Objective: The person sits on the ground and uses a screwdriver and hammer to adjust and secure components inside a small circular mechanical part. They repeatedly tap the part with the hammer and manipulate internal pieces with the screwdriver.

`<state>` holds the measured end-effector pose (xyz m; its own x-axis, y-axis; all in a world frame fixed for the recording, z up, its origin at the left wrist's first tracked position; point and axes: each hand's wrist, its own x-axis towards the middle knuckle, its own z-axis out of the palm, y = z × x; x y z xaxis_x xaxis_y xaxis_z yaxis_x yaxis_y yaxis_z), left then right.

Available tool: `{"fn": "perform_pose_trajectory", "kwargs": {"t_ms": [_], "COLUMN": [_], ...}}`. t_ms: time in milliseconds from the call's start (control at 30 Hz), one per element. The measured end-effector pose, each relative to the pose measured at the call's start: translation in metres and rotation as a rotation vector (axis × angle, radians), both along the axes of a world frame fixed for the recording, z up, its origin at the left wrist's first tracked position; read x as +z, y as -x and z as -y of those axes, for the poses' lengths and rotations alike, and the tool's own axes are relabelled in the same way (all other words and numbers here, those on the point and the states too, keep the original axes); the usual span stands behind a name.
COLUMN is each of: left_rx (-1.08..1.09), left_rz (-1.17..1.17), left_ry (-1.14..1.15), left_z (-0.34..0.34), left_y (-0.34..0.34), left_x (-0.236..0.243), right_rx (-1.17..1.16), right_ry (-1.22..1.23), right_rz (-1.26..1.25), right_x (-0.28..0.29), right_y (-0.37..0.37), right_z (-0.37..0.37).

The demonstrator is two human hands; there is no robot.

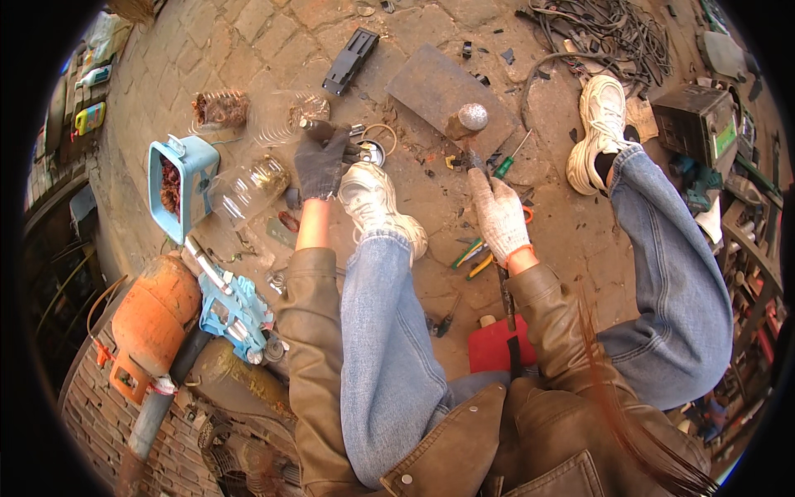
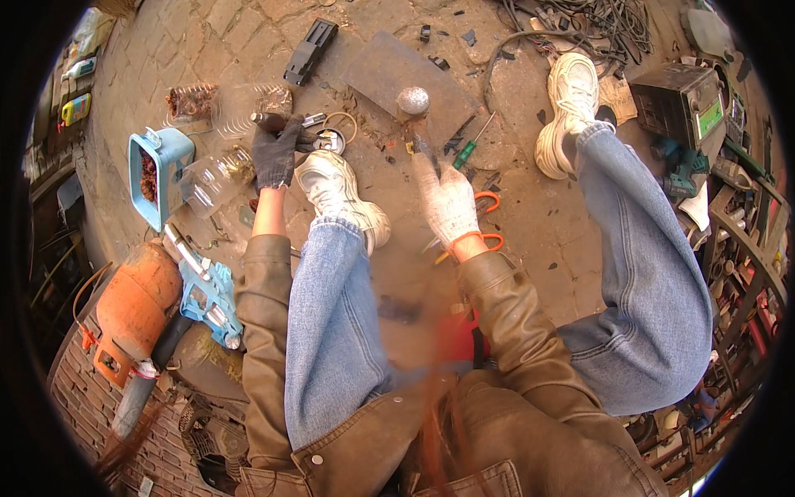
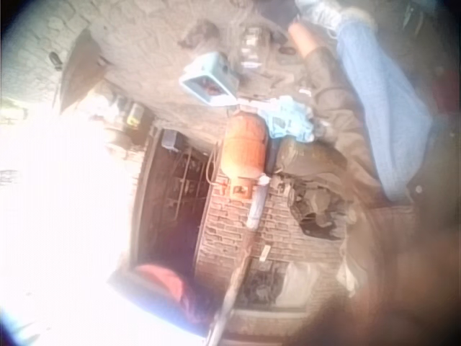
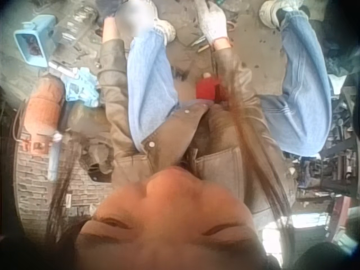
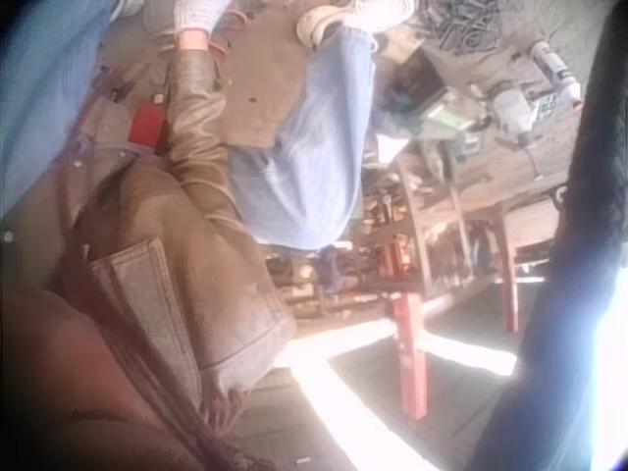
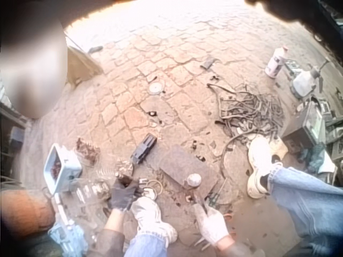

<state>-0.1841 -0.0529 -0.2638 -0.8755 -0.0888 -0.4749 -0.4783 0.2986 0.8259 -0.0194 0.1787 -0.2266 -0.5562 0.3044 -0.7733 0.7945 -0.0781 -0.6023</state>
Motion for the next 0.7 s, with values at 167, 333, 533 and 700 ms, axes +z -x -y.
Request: {"fn": "perform_pose_trajectory", "kwargs": {"t_ms": [167,333,533,700], "left_rx": [-0.026,-0.061,-0.172,-0.333], "left_rz": [0.024,0.003,0.006,-0.113], "left_ry": [-0.046,0.024,0.177,0.518], "left_z": [0.006,0.004,0.002,-0.002], "left_y": [-0.001,-0.001,0.002,-0.001], "left_x": [-0.007,-0.005,-0.012,-0.021], "right_rx": [0.054,0.052,0.043,0.032], "right_ry": [-0.055,-0.052,-0.041,-0.052], "right_rz": [0.020,0.012,0.021,-0.027], "right_x": [-0.002,-0.007,-0.004,0.017], "right_y": [0.000,-0.002,-0.001,0.008], "right_z": [0.000,0.001,0.002,0.002]}}
